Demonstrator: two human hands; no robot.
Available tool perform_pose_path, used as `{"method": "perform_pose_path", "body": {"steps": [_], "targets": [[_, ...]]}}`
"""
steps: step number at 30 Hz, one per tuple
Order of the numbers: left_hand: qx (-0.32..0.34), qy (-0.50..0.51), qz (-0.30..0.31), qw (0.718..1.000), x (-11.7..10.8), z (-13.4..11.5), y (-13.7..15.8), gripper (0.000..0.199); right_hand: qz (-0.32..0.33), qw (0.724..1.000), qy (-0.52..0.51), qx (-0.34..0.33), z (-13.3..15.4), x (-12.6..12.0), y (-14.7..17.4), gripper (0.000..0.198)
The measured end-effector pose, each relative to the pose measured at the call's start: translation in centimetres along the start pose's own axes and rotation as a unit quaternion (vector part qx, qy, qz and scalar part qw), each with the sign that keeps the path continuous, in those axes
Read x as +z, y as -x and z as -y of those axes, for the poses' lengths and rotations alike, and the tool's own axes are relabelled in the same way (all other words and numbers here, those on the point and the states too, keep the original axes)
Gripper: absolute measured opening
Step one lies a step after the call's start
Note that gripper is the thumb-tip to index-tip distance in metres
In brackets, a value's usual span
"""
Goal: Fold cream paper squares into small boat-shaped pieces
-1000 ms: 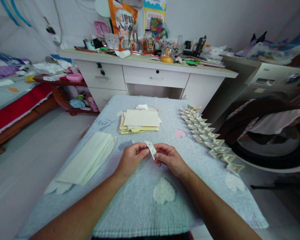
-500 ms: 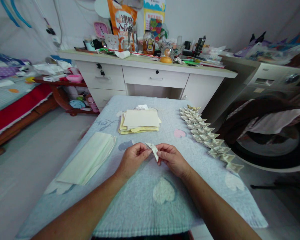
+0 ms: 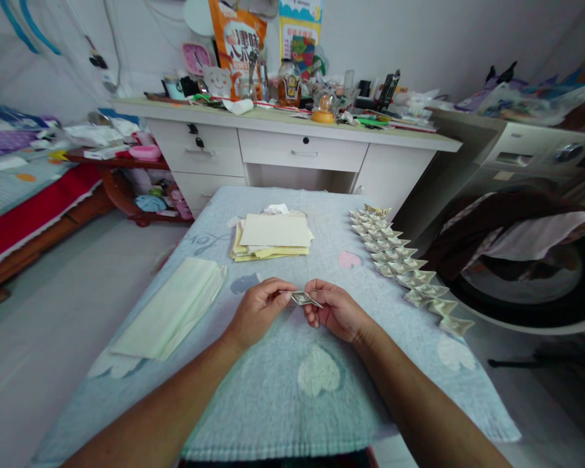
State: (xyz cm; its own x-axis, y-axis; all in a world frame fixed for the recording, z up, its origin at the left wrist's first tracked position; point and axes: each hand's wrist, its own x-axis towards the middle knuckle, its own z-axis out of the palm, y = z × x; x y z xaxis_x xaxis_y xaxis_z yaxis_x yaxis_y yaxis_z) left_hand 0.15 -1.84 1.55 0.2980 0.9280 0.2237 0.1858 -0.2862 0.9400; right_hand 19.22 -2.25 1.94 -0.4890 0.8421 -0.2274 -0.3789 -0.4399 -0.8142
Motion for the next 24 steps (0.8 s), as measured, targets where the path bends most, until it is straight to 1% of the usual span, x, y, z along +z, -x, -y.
{"method": "perform_pose_path", "body": {"steps": [3, 6, 9, 12, 14, 17, 20, 24], "targets": [[-0.023, 0.004, -0.008, 1.000, -0.09, 0.25, -0.05, 0.024, -0.020, 0.998, 0.047, -0.027, 0.17, 0.08, 0.08, 0.025], [-0.056, 0.000, -0.019, 0.998, -0.13, 0.32, -0.12, 0.027, -0.048, 0.984, 0.141, -0.101, 0.14, 0.11, 0.09, 0.029], [-0.081, 0.003, -0.028, 0.996, -0.09, 0.35, -0.18, 0.028, -0.062, 0.957, 0.227, -0.169, -0.19, -0.08, -0.01, 0.029], [-0.081, -0.006, -0.027, 0.996, -0.03, 0.49, -0.17, 0.029, -0.081, 0.928, 0.295, -0.211, -0.41, -0.25, -0.02, 0.020], [-0.071, -0.017, -0.021, 0.997, 0.01, 0.60, -0.12, 0.029, -0.096, 0.898, 0.355, -0.243, -0.32, -0.18, 0.11, 0.014], [-0.049, -0.038, -0.016, 0.998, 0.09, 0.62, -0.04, 0.027, -0.098, 0.849, 0.431, -0.289, 0.00, 0.14, 0.36, 0.009], [-0.032, -0.068, -0.014, 0.997, 0.19, 0.44, -0.02, 0.023, -0.101, 0.821, 0.471, -0.308, 0.15, 0.38, 0.41, 0.007], [-0.017, -0.100, 0.000, 0.995, 0.33, 0.22, -0.04, 0.020, -0.107, 0.797, 0.510, -0.305, -0.01, 0.36, 0.25, 0.005]]}}
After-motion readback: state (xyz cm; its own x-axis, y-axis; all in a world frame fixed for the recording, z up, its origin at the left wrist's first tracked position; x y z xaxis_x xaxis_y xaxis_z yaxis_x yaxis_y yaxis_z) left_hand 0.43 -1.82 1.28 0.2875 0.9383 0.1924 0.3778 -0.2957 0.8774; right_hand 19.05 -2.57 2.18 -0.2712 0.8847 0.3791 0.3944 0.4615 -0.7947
